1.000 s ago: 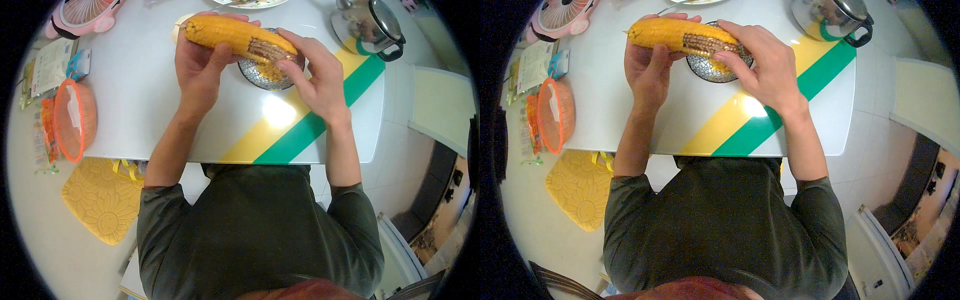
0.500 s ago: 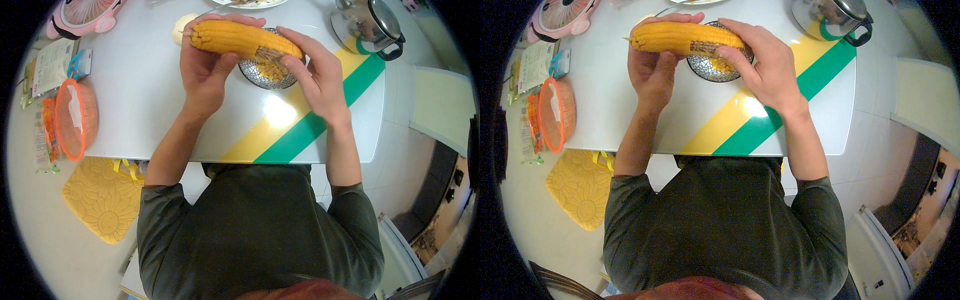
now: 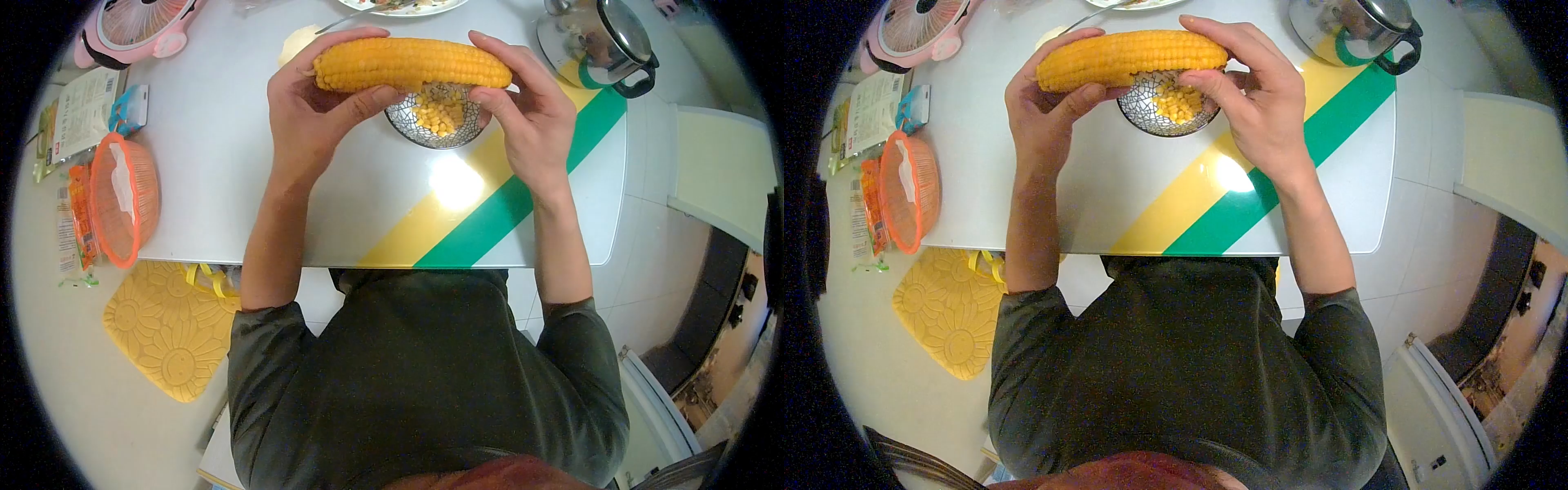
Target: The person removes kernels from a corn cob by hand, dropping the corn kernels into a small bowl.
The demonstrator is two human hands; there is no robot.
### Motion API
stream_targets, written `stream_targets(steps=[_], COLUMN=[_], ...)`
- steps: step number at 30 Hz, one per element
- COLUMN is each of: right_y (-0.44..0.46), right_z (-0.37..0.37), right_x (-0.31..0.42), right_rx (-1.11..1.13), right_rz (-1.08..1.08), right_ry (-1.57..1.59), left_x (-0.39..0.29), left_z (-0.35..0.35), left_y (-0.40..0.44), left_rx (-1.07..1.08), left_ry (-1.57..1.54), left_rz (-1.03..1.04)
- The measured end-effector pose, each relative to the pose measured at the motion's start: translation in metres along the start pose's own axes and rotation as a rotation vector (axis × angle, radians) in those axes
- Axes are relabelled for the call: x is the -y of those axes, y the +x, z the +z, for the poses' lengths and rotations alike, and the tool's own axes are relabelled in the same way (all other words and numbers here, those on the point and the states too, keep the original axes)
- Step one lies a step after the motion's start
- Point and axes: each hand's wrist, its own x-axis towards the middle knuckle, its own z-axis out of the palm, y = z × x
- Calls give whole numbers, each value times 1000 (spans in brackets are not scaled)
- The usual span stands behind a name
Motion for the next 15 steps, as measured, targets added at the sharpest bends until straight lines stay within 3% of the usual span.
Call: stream_targets(steps=[6, 10, 13, 15], right_y=[0, -1, -6, -6], right_z=[1, 6, 17, 18], right_x=[-3, -3, 14, 12], right_rx=[33, 44, 37, 26], right_rz=[-85, -103, 130, 144], right_ry=[26, 109, 353, 346], left_x=[-12, -24, -37, -36], left_z=[-21, -6, 7, 14], left_y=[-1, -6, -12, -17], left_rx=[286, 409, 448, 340], left_ry=[-73, -147, -138, -87], left_rz=[-299, -363, -510, -430])
